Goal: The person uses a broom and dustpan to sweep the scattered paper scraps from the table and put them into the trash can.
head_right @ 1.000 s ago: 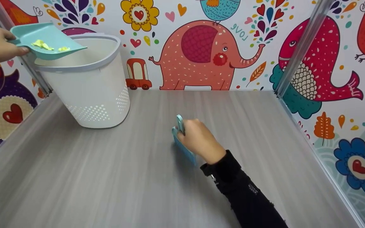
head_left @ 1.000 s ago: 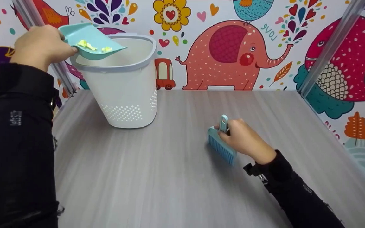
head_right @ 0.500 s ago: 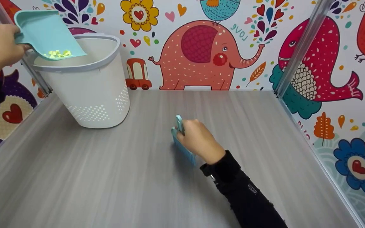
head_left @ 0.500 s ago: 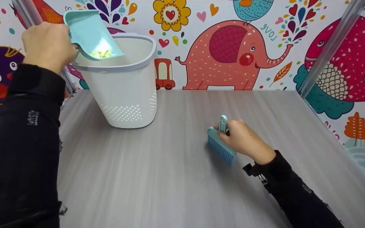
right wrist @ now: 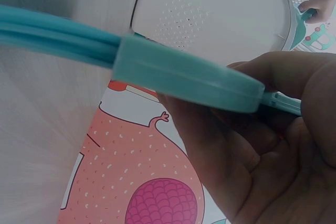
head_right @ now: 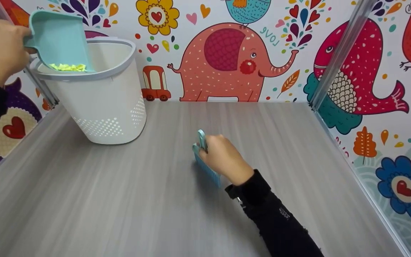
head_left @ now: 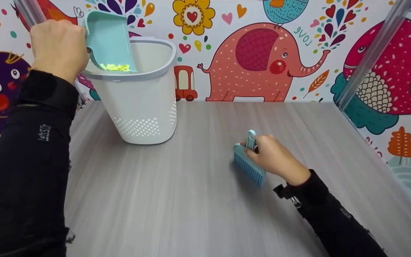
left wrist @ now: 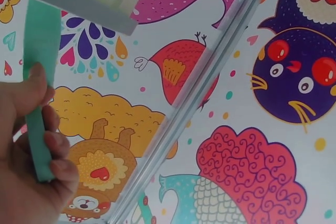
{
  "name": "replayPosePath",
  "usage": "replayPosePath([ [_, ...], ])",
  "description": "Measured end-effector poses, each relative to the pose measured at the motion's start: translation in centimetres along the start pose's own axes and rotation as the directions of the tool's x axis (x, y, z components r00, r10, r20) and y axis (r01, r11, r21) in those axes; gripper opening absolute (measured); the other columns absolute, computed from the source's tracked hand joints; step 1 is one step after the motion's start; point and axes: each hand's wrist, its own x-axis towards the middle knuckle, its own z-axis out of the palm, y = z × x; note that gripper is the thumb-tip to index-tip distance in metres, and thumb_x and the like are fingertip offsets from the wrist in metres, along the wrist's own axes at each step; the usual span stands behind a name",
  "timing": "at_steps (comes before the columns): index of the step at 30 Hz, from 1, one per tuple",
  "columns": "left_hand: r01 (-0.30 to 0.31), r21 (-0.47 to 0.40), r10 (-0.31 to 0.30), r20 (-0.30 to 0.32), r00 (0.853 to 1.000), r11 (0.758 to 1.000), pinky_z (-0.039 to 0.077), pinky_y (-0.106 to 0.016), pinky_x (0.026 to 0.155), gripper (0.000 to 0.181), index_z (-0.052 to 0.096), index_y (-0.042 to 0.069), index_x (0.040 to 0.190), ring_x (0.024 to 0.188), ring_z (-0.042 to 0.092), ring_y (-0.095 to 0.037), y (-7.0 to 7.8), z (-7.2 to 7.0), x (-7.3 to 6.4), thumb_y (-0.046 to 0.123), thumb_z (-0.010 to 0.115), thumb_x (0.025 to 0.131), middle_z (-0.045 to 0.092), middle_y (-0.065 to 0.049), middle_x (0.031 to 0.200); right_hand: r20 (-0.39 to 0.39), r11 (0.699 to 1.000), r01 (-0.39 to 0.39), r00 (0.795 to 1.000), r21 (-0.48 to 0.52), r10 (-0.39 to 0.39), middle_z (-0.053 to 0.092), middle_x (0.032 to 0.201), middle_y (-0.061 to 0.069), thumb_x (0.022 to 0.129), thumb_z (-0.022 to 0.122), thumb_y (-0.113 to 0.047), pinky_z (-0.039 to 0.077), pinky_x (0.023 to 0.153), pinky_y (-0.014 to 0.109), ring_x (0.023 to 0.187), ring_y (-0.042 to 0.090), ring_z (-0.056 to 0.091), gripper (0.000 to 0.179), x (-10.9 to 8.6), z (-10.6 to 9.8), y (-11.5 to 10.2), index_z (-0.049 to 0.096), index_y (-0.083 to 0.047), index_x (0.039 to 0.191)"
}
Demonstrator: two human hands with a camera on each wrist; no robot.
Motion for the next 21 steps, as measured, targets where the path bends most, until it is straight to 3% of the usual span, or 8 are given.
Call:
replayPosePath([
  [5, -0.023, 0.035, 0.025, -0.049, 0.999, 0.999, 0.051, -0.057, 0.078, 0.038, 0.056, -0.016, 0.121, 0.084, 0.051, -0.048, 0.19, -0.10, 0.03, 0.010, 0.061, 0.093, 0.058, -0.035, 0.101, -0.003, 1.000, 0.019, 1.000, -0.003, -0.019, 0.071, 0.109, 0.013, 0.091, 0.066, -0.005, 0.033, 0.047, 0.023, 0.051, 0.009, 0.041, 0.014, 0.06, 0.08, 0.16, 0.073, -0.001, 0.102],
  [12, -0.029, 0.102, 0.038, -0.085, 0.996, 0.994, 0.051, -0.058, 0.081, 0.037, 0.055, -0.018, 0.121, 0.088, 0.052, -0.049, 0.38, -0.25, 0.20, 0.007, 0.061, 0.093, 0.057, -0.036, 0.104, 0.000, 1.000, 0.021, 1.000, -0.001, -0.021, 0.071, 0.110, 0.013, 0.091, 0.066, -0.006, 0.034, 0.047, 0.022, 0.051, 0.008, 0.044, 0.016, 0.03, 0.09, 0.18, 0.072, -0.001, 0.104],
  [21, -0.036, 0.102, 0.046, -0.105, 0.993, 0.994, 0.050, -0.055, 0.073, 0.036, 0.057, -0.019, 0.116, 0.081, 0.049, -0.046, 0.35, -0.50, 0.24, 0.007, 0.062, 0.092, 0.056, -0.034, 0.092, 0.003, 1.000, 0.016, 1.000, 0.001, -0.016, 0.072, 0.109, 0.012, 0.091, 0.067, -0.007, 0.036, 0.048, 0.023, 0.054, 0.008, 0.047, 0.016, -0.02, 0.06, 0.07, 0.072, -0.001, 0.105],
])
